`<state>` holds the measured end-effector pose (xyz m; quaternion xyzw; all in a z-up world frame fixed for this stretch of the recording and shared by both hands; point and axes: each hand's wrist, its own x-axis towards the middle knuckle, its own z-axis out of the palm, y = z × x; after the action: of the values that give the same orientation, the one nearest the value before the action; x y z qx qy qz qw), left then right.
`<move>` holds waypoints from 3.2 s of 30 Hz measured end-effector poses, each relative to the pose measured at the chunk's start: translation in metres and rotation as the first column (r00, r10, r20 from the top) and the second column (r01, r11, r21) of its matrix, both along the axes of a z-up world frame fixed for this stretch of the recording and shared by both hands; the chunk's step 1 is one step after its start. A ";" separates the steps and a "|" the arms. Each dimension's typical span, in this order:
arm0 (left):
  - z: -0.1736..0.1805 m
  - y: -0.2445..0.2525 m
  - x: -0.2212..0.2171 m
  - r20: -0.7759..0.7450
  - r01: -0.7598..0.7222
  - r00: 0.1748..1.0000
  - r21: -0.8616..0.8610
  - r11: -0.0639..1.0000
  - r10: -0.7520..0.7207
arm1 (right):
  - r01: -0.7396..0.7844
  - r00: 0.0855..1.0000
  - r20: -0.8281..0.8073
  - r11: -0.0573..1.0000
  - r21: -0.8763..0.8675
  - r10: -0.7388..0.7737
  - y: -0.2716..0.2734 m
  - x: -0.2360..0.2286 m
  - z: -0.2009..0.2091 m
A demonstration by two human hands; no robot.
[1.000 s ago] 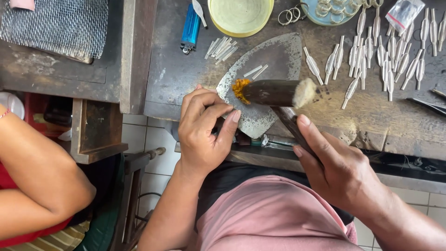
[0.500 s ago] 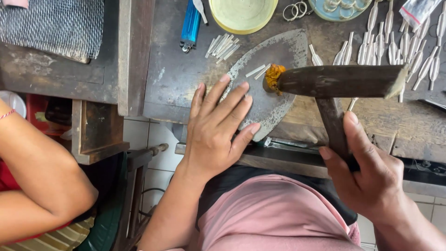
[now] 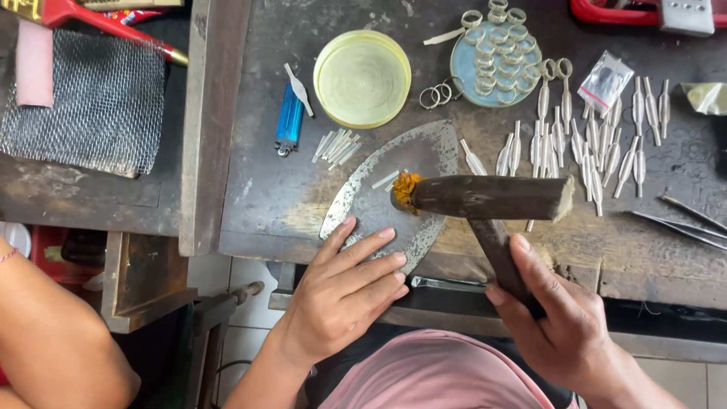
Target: Hammering and shaping small silver wire components on a metal anvil at a jewelry workshop.
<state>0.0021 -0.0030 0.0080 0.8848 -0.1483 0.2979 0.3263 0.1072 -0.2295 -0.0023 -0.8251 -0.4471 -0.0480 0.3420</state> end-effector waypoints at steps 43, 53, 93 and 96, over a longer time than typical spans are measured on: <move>-0.008 0.004 0.006 -0.039 -0.353 0.936 -0.092 0.931 0.351 | -0.122 0.986 0.088 0.976 -0.179 0.139 0.024 -0.004 0.018; -0.006 0.004 0.006 0.015 -0.370 0.925 -0.192 0.909 0.380 | -0.151 0.978 0.118 0.972 -0.181 0.174 0.024 -0.006 0.022; 0.000 -0.003 -0.006 -0.041 -0.124 0.991 0.121 0.985 0.129 | 0.007 0.999 -0.048 1.000 0.003 -0.007 -0.009 -0.006 0.002; 0.011 -0.002 -0.004 -0.039 -0.111 0.993 0.073 0.991 0.114 | 0.026 0.999 -0.026 0.999 -0.018 -0.026 -0.009 -0.005 0.001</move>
<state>-0.0018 -0.0052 0.0191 0.9090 -0.1014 0.2910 0.2806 0.1024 -0.2387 -0.0018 -0.8345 -0.4322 -0.0376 0.3397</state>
